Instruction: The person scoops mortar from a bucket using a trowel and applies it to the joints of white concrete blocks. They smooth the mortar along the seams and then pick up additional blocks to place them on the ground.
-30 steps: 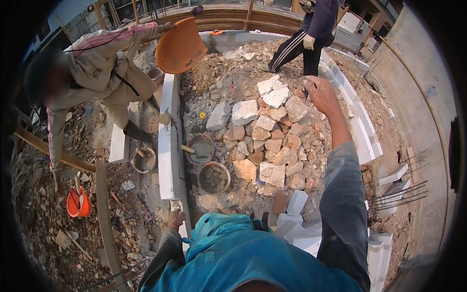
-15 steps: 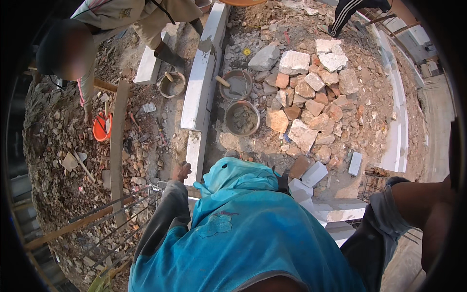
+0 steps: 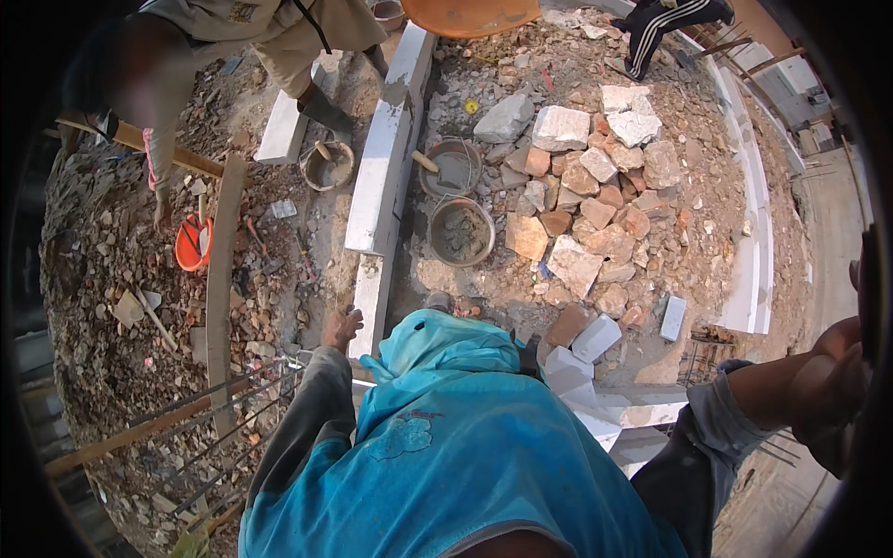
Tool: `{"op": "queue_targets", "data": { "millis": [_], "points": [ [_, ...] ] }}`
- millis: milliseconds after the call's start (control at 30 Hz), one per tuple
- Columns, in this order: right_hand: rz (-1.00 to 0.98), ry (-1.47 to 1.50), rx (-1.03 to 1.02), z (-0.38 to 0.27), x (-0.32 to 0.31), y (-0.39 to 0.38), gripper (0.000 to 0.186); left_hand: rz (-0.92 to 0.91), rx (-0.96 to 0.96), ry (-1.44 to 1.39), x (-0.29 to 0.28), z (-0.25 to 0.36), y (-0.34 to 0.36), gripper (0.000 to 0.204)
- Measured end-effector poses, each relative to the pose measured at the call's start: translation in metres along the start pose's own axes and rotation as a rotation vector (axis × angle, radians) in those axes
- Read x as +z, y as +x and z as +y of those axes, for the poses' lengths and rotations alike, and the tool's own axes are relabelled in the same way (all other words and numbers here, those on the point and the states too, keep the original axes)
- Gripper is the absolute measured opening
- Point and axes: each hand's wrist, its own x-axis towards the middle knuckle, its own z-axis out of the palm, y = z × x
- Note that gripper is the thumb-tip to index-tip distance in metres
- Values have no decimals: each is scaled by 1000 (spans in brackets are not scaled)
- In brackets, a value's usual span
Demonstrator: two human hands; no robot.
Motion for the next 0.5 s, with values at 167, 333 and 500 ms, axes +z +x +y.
{"op": "queue_targets", "data": {
  "millis": [167,333,500],
  "points": [
    [-87,-297,411,26,2,-48,43,39,-156,149,-7,-21,11,26],
    [-254,-440,769,55,-19,-98,48,53,-103,66,-4,-27,21,24],
    [-344,-520,914,65,-40,-154,49,16,-9,149,-1,7,29,29]
  ]
}}
